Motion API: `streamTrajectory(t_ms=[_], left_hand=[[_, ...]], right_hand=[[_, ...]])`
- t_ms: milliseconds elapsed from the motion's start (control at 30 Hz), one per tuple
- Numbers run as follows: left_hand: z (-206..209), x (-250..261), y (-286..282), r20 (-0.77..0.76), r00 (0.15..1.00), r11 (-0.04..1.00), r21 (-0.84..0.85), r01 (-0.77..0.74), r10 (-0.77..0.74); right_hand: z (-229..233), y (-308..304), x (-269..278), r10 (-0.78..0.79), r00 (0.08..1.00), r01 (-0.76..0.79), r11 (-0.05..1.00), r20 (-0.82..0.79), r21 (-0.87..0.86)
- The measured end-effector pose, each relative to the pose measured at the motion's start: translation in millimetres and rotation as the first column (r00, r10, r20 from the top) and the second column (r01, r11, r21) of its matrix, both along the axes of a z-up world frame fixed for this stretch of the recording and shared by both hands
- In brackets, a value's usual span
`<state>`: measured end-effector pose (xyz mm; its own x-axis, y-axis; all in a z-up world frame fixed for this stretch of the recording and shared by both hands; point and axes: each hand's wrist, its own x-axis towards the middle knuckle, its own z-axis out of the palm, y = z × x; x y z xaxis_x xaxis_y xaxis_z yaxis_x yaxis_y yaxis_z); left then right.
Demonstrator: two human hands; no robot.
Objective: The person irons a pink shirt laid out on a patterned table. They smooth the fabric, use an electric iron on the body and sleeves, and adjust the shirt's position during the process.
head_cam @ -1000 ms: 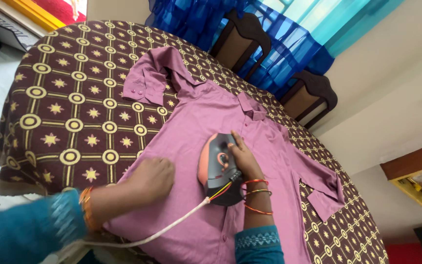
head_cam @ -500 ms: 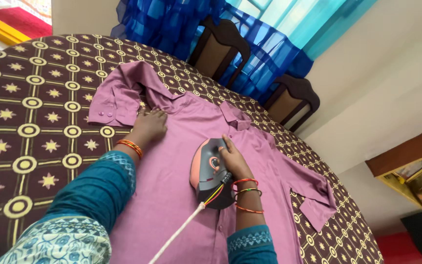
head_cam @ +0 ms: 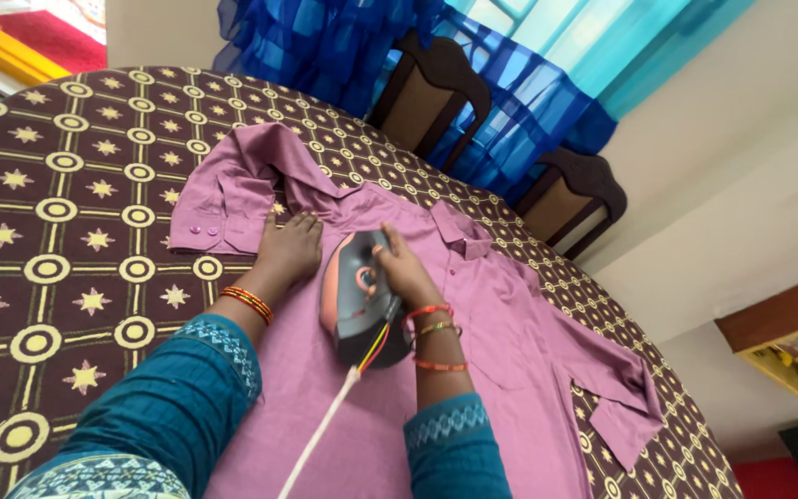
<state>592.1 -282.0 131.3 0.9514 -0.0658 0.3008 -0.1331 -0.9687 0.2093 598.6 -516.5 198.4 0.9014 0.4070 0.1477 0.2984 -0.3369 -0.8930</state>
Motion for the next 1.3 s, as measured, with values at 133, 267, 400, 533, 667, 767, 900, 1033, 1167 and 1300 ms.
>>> streamTrajectory(t_ms=[133,267,400,533,667,767,900,1033,1167,1300], left_hand=[[1,-2,-3,-0.022,1.0,1.0,0.006,-0.016,0.016],[7,0,-7,-0.077,0.996,0.999,0.021,-0.049,0.05],[10,3,-12,-0.128,0.989,0.997,0.002,-0.074,0.074],[23,0,-12,-0.197,0.976,0.993,0.084,-0.082,0.097],[27,-8,-17,-0.195,0.975,0.993,0.077,-0.093,0.106],[30,-9,-13,-0.214,0.971,0.993,0.068,-0.092,0.104],[22,-8,-18,-0.125,0.987,0.992,0.09,-0.093,0.103],[11,-3,-25,0.07,0.997,0.988,0.145,-0.048,0.038],[7,0,-44,0.175,0.969,0.966,0.222,0.133,-0.174],[13,-4,-45,-0.139,0.956,0.963,0.037,0.267,-0.26]], right_hand=[[-9,-1,70,-0.212,0.954,0.216,0.976,-0.214,-0.004],[-1,1,141,-0.255,0.953,0.246,0.966,-0.165,-0.073],[-5,-10,205,-0.313,0.935,0.302,0.949,-0.17,-0.085],[2,-6,255,-0.359,0.931,0.365,0.894,0.072,-0.262],[-4,-14,250,-0.4,0.913,0.402,0.855,0.077,-0.327],[-3,-5,230,-0.382,0.924,0.369,0.878,0.018,-0.303],[-26,-35,165,-0.248,0.953,0.296,0.886,0.174,-0.357],[-28,-46,136,-0.14,0.967,0.205,0.926,0.214,-0.318],[-17,-57,156,-0.305,0.952,0.285,0.916,-0.028,-0.282],[-7,-67,212,-0.244,0.968,0.247,0.908,0.05,-0.338]])
